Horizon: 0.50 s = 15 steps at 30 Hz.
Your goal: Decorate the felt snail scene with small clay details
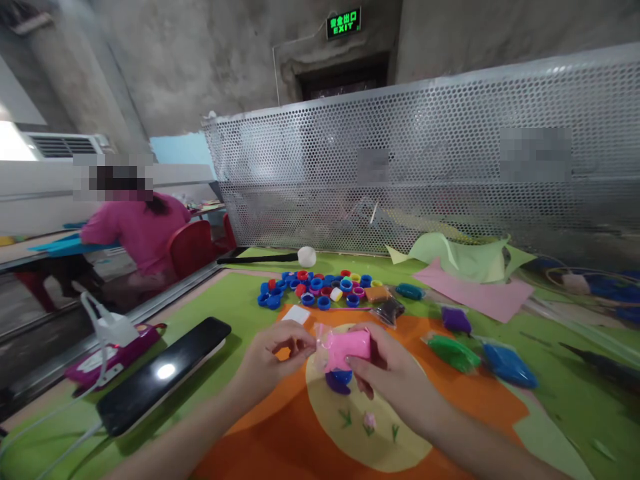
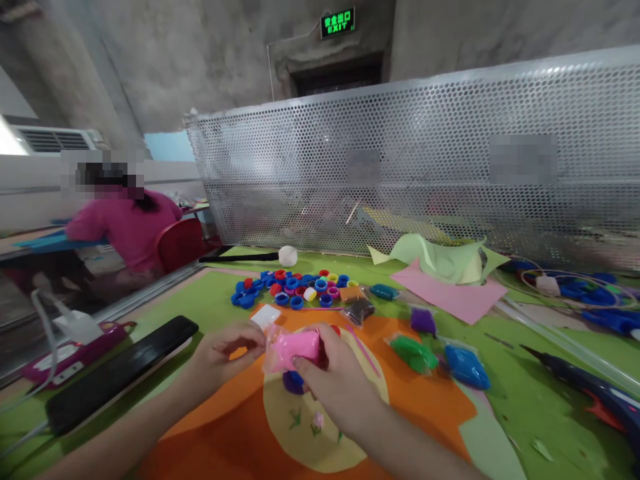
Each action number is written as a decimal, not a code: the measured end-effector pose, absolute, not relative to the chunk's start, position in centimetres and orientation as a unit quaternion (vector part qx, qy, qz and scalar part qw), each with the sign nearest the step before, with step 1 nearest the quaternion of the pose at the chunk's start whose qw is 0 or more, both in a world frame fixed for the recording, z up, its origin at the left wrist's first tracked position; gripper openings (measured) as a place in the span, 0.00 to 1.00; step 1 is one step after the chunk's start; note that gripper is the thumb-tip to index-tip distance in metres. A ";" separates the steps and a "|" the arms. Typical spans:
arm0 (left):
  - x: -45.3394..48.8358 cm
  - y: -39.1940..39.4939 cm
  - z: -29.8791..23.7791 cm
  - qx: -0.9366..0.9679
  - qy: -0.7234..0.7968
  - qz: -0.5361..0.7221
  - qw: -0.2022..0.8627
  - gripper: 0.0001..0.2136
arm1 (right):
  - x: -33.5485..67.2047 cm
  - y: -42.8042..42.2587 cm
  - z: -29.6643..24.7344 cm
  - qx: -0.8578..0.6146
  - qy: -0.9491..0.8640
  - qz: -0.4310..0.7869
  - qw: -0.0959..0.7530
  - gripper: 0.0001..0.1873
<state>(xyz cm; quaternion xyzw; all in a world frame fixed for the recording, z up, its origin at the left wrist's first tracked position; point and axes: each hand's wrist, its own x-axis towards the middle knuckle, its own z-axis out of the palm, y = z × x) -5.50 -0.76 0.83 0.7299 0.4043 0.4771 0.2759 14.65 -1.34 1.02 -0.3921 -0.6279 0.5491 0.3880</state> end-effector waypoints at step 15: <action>-5.6 -0.6 0.1 0.776 0.390 0.447 0.213 0.08 | 14.4 -2.3 1.2 -0.461 -0.718 0.403 0.332 0.10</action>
